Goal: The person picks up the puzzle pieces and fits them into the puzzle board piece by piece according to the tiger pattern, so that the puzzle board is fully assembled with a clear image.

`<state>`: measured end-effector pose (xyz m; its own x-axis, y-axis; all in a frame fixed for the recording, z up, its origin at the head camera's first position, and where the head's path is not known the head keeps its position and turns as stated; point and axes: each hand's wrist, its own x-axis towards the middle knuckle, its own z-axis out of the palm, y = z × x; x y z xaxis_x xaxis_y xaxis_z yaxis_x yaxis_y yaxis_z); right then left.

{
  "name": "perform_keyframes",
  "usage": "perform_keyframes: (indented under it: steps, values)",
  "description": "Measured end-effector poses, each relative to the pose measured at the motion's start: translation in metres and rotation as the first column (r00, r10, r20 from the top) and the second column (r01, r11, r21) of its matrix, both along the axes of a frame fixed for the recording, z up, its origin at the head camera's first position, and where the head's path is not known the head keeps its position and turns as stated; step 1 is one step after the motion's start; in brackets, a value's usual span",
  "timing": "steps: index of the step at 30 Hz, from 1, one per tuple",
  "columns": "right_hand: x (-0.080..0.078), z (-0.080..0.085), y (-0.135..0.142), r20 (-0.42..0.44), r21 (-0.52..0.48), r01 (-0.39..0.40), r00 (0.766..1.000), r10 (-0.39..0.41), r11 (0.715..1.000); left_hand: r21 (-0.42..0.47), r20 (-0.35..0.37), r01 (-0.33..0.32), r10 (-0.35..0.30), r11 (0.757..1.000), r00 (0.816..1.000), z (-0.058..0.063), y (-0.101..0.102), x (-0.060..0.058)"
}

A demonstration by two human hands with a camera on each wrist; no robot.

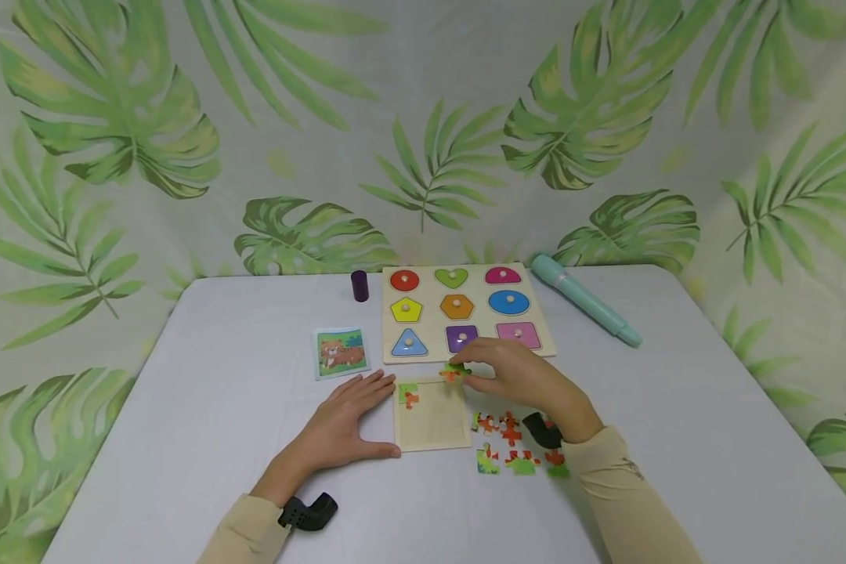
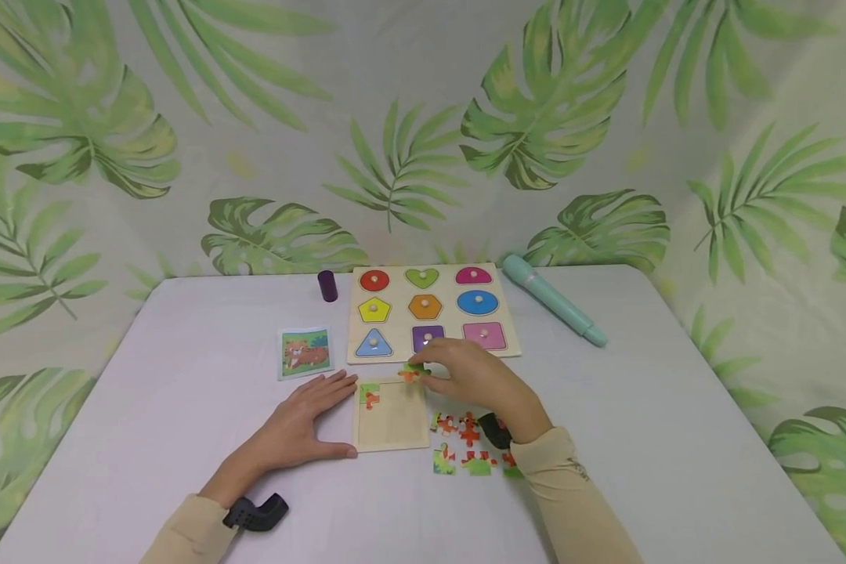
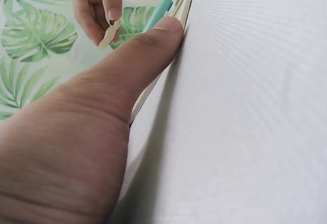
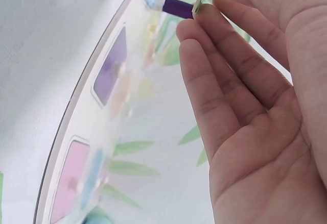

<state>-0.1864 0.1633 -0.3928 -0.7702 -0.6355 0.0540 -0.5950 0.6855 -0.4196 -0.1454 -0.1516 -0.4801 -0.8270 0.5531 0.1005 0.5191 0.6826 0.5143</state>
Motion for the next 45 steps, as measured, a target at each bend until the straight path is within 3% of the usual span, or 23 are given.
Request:
perform_keyframes:
  steps: [13,26,37,45]
  values:
    - [-0.003,0.005,-0.007,-0.052,0.000,-0.034,0.998,0.034,0.999,-0.009,-0.012,0.010,-0.010,1.000,1.000,0.007,0.002,-0.007]
    - [-0.004,0.009,-0.020,-0.001,0.002,-0.019,1.000,0.019,1.000,0.000,-0.005,0.008,-0.008,1.000,1.000,0.007,0.001,-0.005]
    - [-0.002,-0.003,-0.028,0.063,0.032,0.026,0.998,-0.028,0.999,0.008,-0.006,0.004,-0.004,1.000,1.000,0.006,0.000,-0.005]
    - [0.001,-0.014,-0.031,0.056,0.005,-0.011,0.998,0.011,1.000,0.015,0.013,0.000,0.000,1.000,1.000,0.005,0.000,0.000]
